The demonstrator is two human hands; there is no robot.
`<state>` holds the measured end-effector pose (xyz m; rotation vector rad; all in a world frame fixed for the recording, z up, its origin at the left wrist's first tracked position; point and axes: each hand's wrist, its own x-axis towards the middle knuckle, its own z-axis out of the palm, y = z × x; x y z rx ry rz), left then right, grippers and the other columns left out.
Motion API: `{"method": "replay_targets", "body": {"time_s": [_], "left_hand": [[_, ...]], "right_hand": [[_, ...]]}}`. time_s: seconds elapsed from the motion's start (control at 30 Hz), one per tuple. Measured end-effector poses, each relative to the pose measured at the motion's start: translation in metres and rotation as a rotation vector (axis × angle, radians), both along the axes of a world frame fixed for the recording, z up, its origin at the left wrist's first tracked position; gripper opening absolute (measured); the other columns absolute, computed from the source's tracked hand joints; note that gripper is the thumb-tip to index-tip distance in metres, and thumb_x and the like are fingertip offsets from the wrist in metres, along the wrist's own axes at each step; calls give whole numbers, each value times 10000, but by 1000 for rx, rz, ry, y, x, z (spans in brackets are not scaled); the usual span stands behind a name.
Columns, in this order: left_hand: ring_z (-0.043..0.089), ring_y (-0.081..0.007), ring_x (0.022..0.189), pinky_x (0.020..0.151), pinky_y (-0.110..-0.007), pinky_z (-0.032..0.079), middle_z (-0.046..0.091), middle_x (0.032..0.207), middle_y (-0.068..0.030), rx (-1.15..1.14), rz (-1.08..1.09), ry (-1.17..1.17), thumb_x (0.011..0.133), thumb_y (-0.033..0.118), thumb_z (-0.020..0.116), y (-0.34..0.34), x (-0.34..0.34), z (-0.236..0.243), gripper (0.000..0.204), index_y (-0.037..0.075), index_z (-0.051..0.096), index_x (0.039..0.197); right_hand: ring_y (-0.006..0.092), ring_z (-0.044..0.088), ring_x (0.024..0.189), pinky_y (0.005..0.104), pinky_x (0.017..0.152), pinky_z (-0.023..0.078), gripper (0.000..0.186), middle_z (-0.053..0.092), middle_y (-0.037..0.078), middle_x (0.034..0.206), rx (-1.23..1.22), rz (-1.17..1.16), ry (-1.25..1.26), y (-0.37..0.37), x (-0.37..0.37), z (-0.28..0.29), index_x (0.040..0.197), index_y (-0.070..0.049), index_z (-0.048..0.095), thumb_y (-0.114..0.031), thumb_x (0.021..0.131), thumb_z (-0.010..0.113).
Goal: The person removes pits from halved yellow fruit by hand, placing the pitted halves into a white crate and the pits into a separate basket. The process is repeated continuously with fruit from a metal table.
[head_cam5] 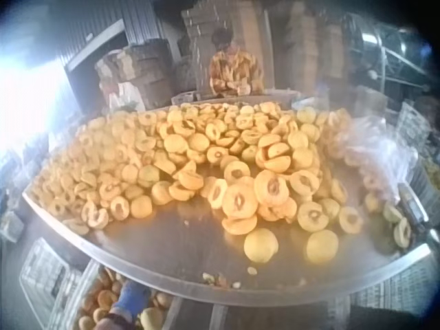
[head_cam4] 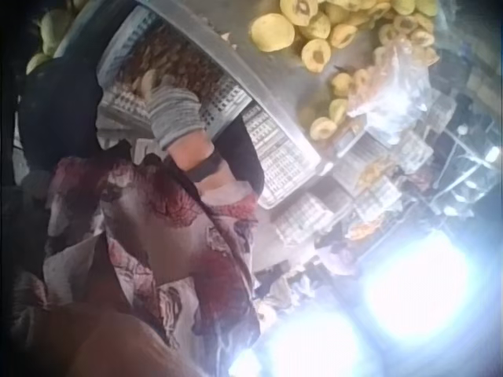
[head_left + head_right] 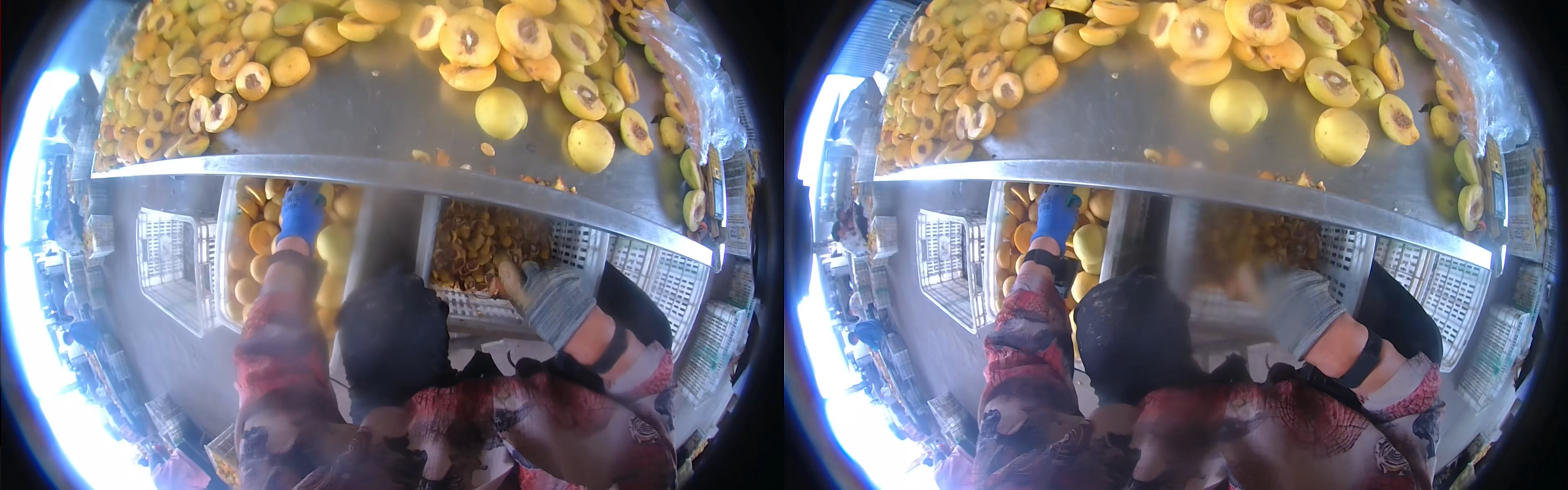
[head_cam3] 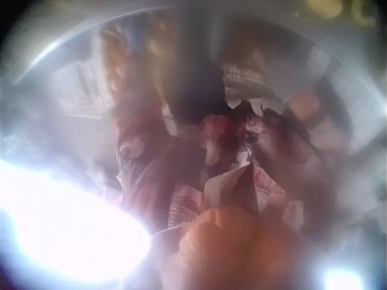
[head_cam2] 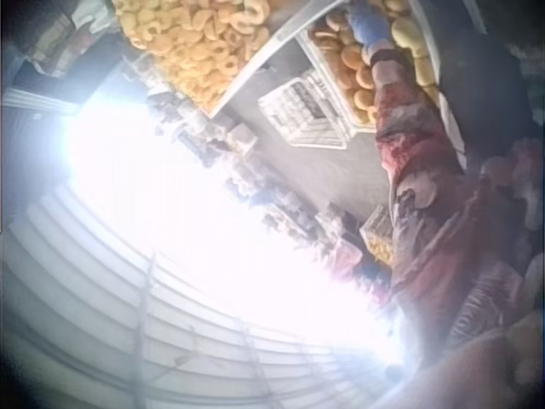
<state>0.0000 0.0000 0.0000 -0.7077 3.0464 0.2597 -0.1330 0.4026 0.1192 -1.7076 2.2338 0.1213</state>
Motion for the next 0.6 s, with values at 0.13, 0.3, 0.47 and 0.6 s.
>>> {"method": "replay_targets", "body": {"time_s": [0.13,0.3,0.47,0.6], "left_hand": [[560,-388,1009,875,-446,442,609,1037,-225,5,-3,-79,741,151,632,1,-3,8,347,60,617,1076],[532,-374,1087,922,-430,430,576,1154,-207,72,103,-354,766,199,603,-14,-37,1,390,71,594,1134],[435,-329,1235,1020,-393,377,494,1310,-151,-16,-38,-413,755,253,624,-14,-33,11,547,146,509,1278],[421,-333,1241,1007,-408,386,455,1347,-135,-68,-17,-415,712,277,681,-8,-27,14,614,159,501,1287]], "right_hand": [[293,624,610,424,475,455,412,607,136,783,-30,20,7,-2,-2,8,1197,-17,433,-111,803,507],[300,616,591,434,483,460,339,604,114,731,-37,-23,59,-8,4,8,1136,-35,461,-143,818,508],[317,608,578,436,487,465,199,595,133,709,-153,12,-45,-6,2,3,1035,-59,471,-150,859,479],[302,626,698,407,576,487,449,599,211,941,48,40,-152,-3,1,11,1300,-22,373,-77,859,442]]}}
